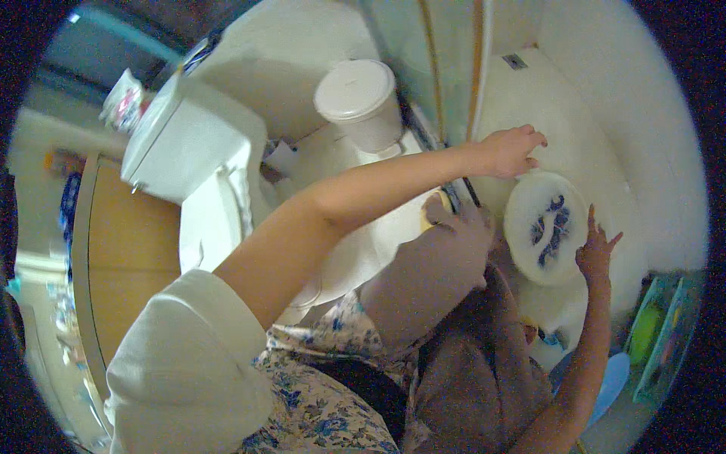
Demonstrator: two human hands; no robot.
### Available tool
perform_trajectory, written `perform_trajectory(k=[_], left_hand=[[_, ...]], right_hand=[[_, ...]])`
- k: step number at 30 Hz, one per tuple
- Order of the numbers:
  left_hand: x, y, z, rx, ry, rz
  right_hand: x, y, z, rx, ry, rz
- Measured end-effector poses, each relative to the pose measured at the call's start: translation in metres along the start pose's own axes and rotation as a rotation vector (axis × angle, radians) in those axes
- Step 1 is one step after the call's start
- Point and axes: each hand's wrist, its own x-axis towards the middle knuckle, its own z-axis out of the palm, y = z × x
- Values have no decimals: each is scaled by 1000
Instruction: The person sits on the bathroom floor and washes a pair of purple sneakers in a white basin using a blue brush and liquid detergent. They scrub the shoes thoroughly, rinse them with water from a handheld sprayer, and wipe them with a cloth.
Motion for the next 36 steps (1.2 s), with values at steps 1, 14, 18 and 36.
perform_trajectory(k=[1,14,18,36], left_hand=[[-44,7,-36,63,-47,-47],[-443,48,-250,709,27,-642],[-562,36,-252,763,187,-996],[-761,102,-92,-912,1510,-1741]], right_hand=[[-33,-63,-44,11,67,-17],[-38,-83,-107,263,681,-292],[-17,-127,-118,269,720,-590],[-99,-375,-136,703,396,-1026]])
